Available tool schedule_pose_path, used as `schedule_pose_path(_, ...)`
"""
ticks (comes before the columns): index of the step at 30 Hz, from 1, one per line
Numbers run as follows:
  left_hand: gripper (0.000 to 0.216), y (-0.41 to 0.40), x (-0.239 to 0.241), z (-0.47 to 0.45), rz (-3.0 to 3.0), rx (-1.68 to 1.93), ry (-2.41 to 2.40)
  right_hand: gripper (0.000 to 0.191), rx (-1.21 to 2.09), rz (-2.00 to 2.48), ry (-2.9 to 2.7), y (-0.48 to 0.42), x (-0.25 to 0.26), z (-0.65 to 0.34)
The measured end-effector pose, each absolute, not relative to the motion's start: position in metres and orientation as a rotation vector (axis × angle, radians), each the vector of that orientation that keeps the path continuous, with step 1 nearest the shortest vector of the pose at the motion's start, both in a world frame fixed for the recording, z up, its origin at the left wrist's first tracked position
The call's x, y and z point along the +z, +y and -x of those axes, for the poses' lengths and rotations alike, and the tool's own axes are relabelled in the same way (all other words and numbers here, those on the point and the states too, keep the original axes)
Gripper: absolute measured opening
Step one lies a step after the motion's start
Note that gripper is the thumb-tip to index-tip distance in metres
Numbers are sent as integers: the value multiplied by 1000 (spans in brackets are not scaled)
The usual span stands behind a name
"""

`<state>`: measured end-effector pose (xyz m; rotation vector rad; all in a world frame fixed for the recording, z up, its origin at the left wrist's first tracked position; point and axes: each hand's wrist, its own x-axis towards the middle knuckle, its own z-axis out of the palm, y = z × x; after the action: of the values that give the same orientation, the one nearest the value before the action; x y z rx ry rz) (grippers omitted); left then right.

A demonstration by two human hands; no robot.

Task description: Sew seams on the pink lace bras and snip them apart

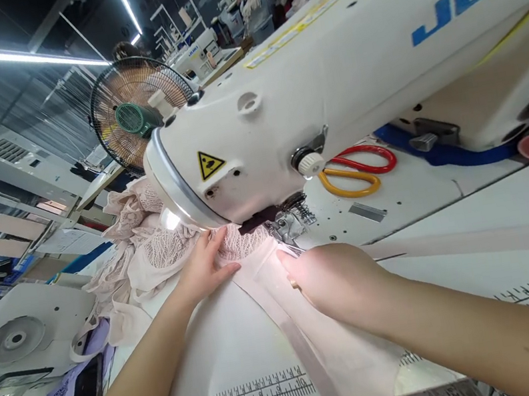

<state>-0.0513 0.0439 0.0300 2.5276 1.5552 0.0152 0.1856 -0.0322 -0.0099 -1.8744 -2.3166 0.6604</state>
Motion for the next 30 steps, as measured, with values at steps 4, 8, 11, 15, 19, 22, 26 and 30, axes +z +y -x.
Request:
schedule_pose_path(4,65,37,27,41,-2668,65,1711,27,618,1851,-2328,-33,-17,-188)
schedule_pose_path(8,41,17,23,23,-2742,-88,1844,40,599,1859,-2392,-35,-9,-189)
schedule_pose_path(11,36,-5,21,9,-2772,-197,1704,48,620,1896,-2471,-38,2,-190)
schedule_pose_path(15,44,-32,16,-9,-2849,-95,1509,46,585,1971,-2588,-42,10,-193)
schedule_pose_path(19,67,-48,11,-24,-2816,-219,1477,42,549,1990,-2692,-45,11,-199)
schedule_pose_path(22,78,-52,12,-31,-2716,-316,1528,44,583,1988,-2669,-48,10,-205)
schedule_pose_path(26,83,-49,15,-33,-2664,-382,1547,47,589,1983,-2641,-50,9,-208)
schedule_pose_path(30,83,-43,16,-33,-2637,-409,1558,50,605,1992,-2650,-51,8,-208)
